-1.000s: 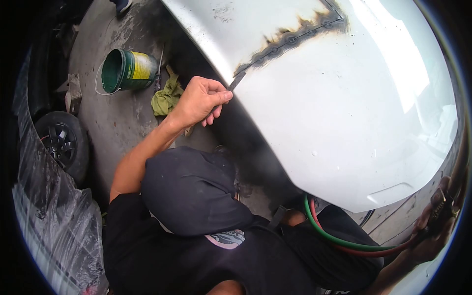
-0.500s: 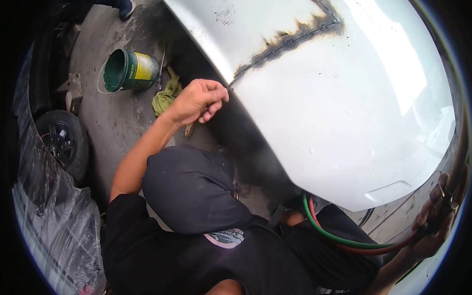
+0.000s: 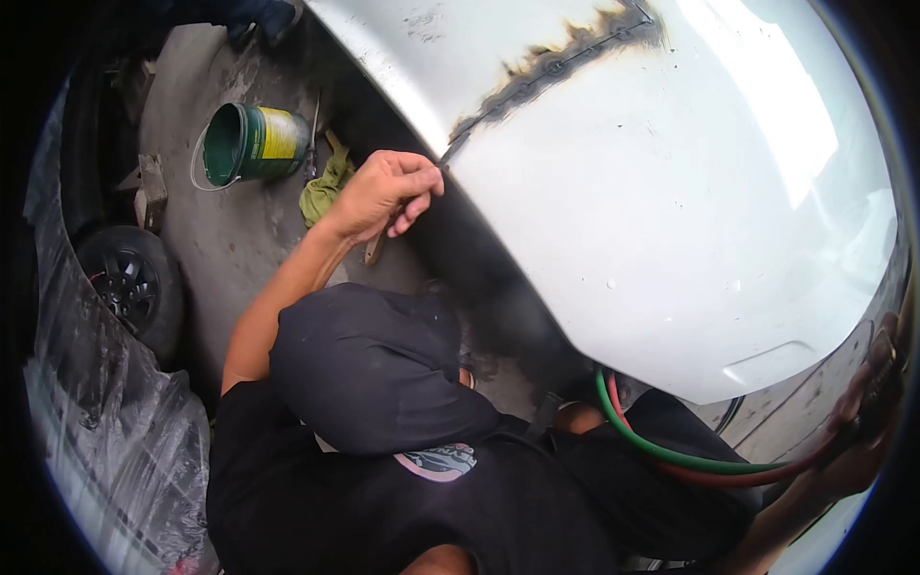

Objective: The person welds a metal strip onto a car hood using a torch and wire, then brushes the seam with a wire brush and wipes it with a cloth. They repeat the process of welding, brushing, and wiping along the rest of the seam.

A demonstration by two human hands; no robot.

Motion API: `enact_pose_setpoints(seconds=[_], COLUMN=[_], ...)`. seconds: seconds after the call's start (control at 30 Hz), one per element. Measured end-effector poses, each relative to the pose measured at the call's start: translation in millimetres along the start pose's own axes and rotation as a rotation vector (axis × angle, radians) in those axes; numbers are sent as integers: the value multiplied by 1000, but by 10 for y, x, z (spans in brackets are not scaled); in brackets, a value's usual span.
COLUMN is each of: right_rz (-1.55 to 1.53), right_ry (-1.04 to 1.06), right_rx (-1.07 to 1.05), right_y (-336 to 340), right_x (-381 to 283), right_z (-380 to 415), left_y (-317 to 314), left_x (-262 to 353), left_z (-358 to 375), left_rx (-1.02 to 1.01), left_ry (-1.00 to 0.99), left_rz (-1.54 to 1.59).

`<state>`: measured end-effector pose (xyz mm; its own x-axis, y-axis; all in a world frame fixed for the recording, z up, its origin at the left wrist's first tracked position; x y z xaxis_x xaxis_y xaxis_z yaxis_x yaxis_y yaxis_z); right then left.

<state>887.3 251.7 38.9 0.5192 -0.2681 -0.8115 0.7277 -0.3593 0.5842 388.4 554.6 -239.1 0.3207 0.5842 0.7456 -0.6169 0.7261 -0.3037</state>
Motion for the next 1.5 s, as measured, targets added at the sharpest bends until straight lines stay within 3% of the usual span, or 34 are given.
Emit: enact_pose_setpoints(seconds=[0.07,0.23,0.3,0.37,0.4,0.43,0.53,0.6,0.77,0.9,0.93,1.07,1.13,1.2,1.37,1.5], right_rz=[-354,-506,-531,-615,-437,-612,-576,-517,-539,-428,-447,-518,-603,-674,-803,-789], right_ry=[94,136,96,51,-137,-37,-144,-218,-337,-602,-641,-734,-754,-734,-755,-731], right_rx=[2,30,22,-1,39,-168,-16,102,340,493,505,522,549,556,529,516], right_y=[-408,-940,-860,-654,-696,-831,-772,-619,-167,30,71,54,-33,-53,-154,-202], right_x=[-265,-615,-484,-33,-40,-156,-448,-628,-1199,-1847,-2016,-2824,-2936,-3021,-3257,-3657], right_z=[-166,-591,-655,-501,-449,-519,-254,2,722,1398,1629,2169,2270,2320,2430,2689], left_y=[12,-22,56,38,87,60,-220,-285,-291,-359,-336,-753,-803,-611,-47,242], left_x=[-57,128,73,-140,-45,37,226,253,-237,-716,-687,-251,-9,6,48,538], left_z=[-55,39,57,20,49,87,350,562,977,1199,1371,2234,2789,3524,5576,6466], left_rx=[-9,215,198,-69,-80,-94,-128,-21,189,320,377,237,180,408,587,689], left_ry=[-2,12,129,151,144,135,242,251,402,495,509,387,444,470,603,596], left_rz=[-17,-373,-358,240,227,223,152,156,-114,-135,-189,-132,-155,-105,-45,-79])
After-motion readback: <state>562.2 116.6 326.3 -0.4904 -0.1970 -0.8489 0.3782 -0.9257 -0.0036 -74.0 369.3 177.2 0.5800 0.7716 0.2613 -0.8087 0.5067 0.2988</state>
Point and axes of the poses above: each hand's wrist, its own z-axis away from the middle knuckle, its own y-axis out of the back of the hand, x = y × z, the point moved 10 cm from there along -z, towards the middle knuckle, and after that the axes turned 13 degrees about -x, right-handed, at the moved point
